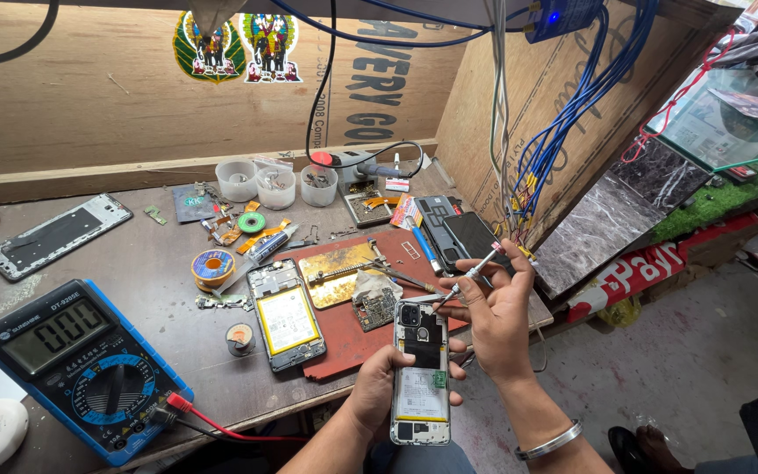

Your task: The person holds a disassembled smartphone in one hand and uses a soldering iron and tweezers to work on its internal board, picking small components from the cluttered workbench. They then fit the back cover onto the phone and press the power button to test the reassembled device.

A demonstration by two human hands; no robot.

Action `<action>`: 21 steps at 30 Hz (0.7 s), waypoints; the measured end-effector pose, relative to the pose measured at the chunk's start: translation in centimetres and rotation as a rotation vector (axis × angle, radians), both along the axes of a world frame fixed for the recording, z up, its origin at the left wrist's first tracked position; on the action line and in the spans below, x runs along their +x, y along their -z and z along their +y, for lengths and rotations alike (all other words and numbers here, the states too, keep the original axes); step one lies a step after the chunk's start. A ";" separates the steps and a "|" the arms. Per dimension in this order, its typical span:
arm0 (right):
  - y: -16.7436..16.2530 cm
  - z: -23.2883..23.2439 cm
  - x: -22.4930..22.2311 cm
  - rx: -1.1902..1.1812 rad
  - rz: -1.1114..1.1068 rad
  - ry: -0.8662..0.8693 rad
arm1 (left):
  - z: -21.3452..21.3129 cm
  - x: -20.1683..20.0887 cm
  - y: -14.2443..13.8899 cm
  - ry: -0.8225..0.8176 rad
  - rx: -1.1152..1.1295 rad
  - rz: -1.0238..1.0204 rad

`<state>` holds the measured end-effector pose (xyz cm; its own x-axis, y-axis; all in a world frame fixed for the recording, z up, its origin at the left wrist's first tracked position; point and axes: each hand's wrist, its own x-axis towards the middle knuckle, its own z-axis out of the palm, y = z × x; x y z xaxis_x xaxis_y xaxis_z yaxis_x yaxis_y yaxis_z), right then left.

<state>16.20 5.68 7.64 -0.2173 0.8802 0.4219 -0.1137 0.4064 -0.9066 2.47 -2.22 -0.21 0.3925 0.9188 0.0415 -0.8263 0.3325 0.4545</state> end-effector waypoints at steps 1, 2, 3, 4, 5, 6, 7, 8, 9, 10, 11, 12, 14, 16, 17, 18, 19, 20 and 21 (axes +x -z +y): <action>0.0 0.0 0.0 0.002 0.001 0.000 | 0.0 0.0 0.0 0.012 0.029 -0.006; 0.0 0.0 0.0 0.005 0.001 0.001 | 0.0 0.0 0.0 0.024 0.059 -0.012; 0.0 0.0 0.0 0.008 0.002 0.000 | 0.0 -0.1 0.0 0.035 0.088 -0.018; 0.0 0.0 0.0 0.006 0.006 -0.001 | 0.0 -0.1 0.1 0.028 0.087 -0.015; 0.0 0.1 0.0 0.005 0.010 -0.001 | 0.0 -0.1 0.1 0.022 0.086 -0.012; 0.0 0.1 0.0 0.003 0.014 -0.001 | 0.0 0.0 0.1 0.016 0.084 -0.009; 0.0 0.1 0.0 0.006 0.018 -0.005 | 0.0 0.0 0.1 0.008 0.075 -0.012; 0.0 0.1 0.0 0.009 0.022 -0.008 | 0.0 0.1 0.1 -0.001 0.065 -0.015; 0.0 0.2 0.0 0.012 0.026 -0.012 | 0.0 0.1 0.1 -0.009 0.056 -0.018; 0.0 0.2 0.0 0.015 0.022 -0.008 | 0.0 0.1 0.0 -0.010 0.061 -0.022; 0.0 0.2 0.1 0.018 0.019 -0.005 | 0.0 0.2 0.0 -0.010 0.067 -0.025; -0.1 0.2 0.1 0.022 0.016 -0.001 | 0.0 0.2 0.0 -0.011 0.072 -0.029; 0.0 0.2 0.1 0.016 0.018 -0.002 | 0.0 0.2 -0.1 -0.011 0.070 -0.043; 0.0 0.2 0.1 0.018 0.020 0.001 | 0.0 0.1 -0.2 -0.009 0.070 -0.046; 0.1 0.1 0.1 0.022 0.021 0.005 | 0.0 0.1 -0.2 -0.007 0.070 -0.043; 0.1 0.1 0.1 0.026 0.021 0.010 | -0.1 0.1 -0.2 -0.005 0.071 -0.040; 0.2 0.1 0.1 0.035 0.016 0.015 | -0.1 0.1 -0.2 -0.007 0.072 -0.041; 0.2 0.1 0.1 0.043 0.012 0.020 | -0.1 0.1 -0.2 -0.009 0.074 -0.041; 0.2 0.2 0.1 0.052 0.007 0.025 | -0.1 0.1 -0.2 -0.011 0.076 -0.042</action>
<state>16.32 5.85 7.42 -0.1918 0.8625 0.4684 -0.1094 0.4555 -0.8835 2.58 -2.29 -0.02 0.3787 0.9168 0.1270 -0.8486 0.2892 0.4430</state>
